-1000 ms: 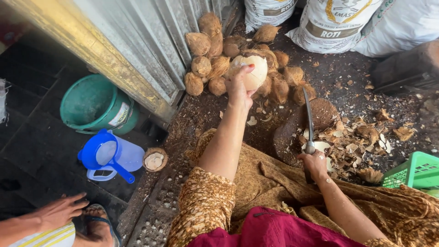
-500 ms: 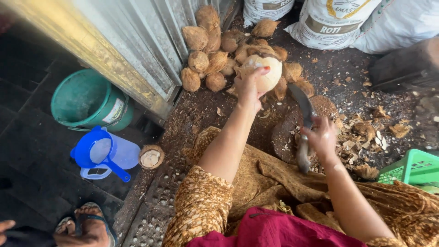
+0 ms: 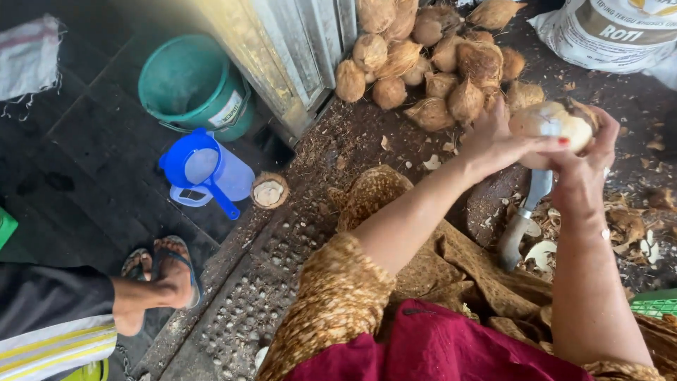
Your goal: Peeling the outer husk of coconuts using a large knife while sitting on the floor.
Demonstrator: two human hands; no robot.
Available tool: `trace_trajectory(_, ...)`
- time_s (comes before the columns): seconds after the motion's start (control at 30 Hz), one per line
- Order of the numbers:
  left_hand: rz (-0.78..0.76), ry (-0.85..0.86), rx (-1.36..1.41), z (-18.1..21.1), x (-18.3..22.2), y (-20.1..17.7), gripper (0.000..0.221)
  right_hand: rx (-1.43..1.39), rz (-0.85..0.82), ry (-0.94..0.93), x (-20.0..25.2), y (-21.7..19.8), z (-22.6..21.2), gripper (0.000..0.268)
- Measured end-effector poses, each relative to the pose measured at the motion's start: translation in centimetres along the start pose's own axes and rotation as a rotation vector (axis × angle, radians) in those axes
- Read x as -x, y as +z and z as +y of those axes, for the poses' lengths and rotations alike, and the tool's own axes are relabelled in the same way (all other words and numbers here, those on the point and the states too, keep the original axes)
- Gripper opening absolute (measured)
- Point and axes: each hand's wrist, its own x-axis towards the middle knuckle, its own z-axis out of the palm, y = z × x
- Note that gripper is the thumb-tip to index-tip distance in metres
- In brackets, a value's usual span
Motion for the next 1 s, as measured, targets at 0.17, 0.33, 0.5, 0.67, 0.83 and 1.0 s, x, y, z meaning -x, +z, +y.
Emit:
trace_trajectory(0.17, 0.406, 0.241, -0.356, -2.6, 6.9, -10.3, 0.087, 0.268, 0.055, 0.036, 2.1, -1.0, -0.3, 0.06)
trace_trajectory(0.33, 1.014, 0.034, -0.168, -23.8, 10.7, -20.9, 0.02, 0.229, 0.031, -0.002, 3.2, -1.6, 0.7, 0.064)
trace_trajectory(0.5, 1.933, -0.111, -0.844, -41.5, 18.3, -36.9, 0.053, 0.338, 0.149, 0.187, 4.9, -2.6, 2.5, 0.071)
trace_trajectory(0.67, 1.045, -0.839, -0.905, -46.6, 18.3, -46.5, 0.086, 0.363, 0.211, 0.274, 4.8, 0.0, -0.1, 0.073)
trace_trajectory(0.83, 0.825, -1.087, -0.695, -49.0, 14.9, -49.6, 0.04, 0.38, 0.207, 0.271, 5.3, -0.3, 0.9, 0.077)
trace_trajectory(1.0, 0.877, -0.817, -0.86, -51.5, 16.9, -47.1, 0.065, 0.383, 0.228, 0.288, 5.6, -0.4, 1.1, 0.079)
